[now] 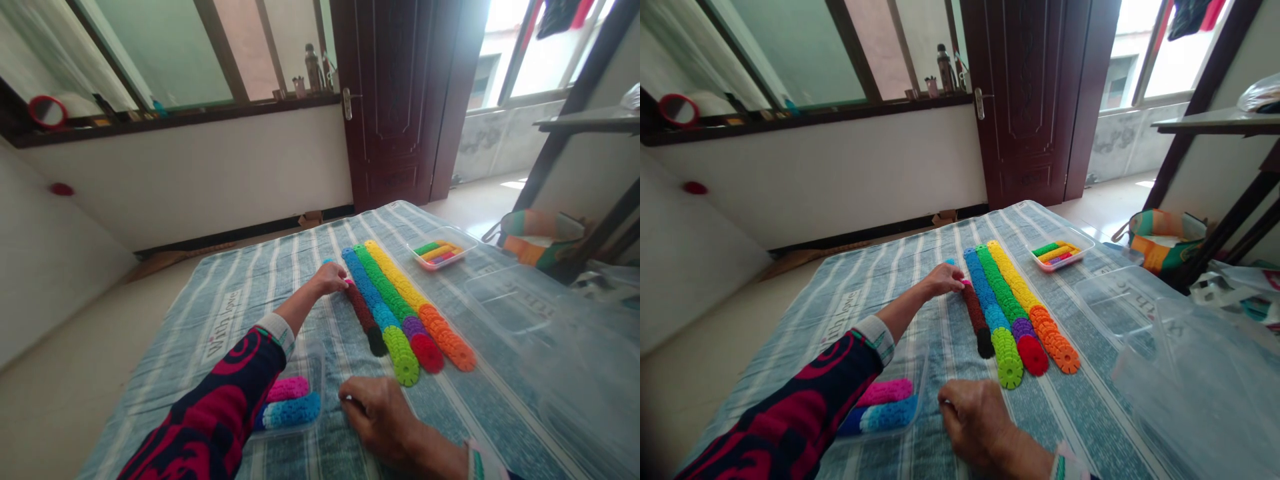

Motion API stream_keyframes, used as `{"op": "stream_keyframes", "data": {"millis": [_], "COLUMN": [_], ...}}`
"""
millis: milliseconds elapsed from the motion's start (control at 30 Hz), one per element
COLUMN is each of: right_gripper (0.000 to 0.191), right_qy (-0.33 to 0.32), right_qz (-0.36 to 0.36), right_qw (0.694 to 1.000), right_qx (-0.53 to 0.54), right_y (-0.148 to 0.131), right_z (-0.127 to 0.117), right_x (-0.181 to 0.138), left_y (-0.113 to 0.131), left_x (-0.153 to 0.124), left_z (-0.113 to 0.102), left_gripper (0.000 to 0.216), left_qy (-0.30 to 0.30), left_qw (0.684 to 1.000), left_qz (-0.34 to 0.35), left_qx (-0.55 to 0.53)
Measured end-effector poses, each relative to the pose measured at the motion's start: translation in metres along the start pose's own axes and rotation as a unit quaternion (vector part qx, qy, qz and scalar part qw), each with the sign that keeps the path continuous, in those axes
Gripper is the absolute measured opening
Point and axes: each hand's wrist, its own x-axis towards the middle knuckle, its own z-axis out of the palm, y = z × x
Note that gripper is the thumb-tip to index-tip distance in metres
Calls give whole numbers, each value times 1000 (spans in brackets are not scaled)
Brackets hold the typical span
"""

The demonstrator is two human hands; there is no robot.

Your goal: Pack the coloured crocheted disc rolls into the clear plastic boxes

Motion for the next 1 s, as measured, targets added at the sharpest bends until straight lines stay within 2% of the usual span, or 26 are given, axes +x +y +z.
{"op": "stream_keyframes", "data": {"millis": [333, 500, 700, 1000], "right_gripper": [16, 15, 17, 15], "right_qy": [3, -17, -32, -8], "right_qz": [-4, 5, 17, -2], "right_qw": [1000, 1000, 999, 1000], "right_qx": [-2, -5, 1, 1], "right_y": [0, -1, -4, 0], "right_z": [0, -4, -10, -5], "right_x": [1, 0, 1, 0], "left_y": [4, 7, 12, 11], "left_x": [4, 5, 6, 12], "left_z": [-2, 1, 4, 9], "left_gripper": [5, 13, 13, 7], "left_qy": [10, 8, 16, 19], "left_qw": [1000, 1000, 1000, 999], "left_qz": [-5, -13, -27, -39], "left_qx": [3, -7, 1, -8]}}
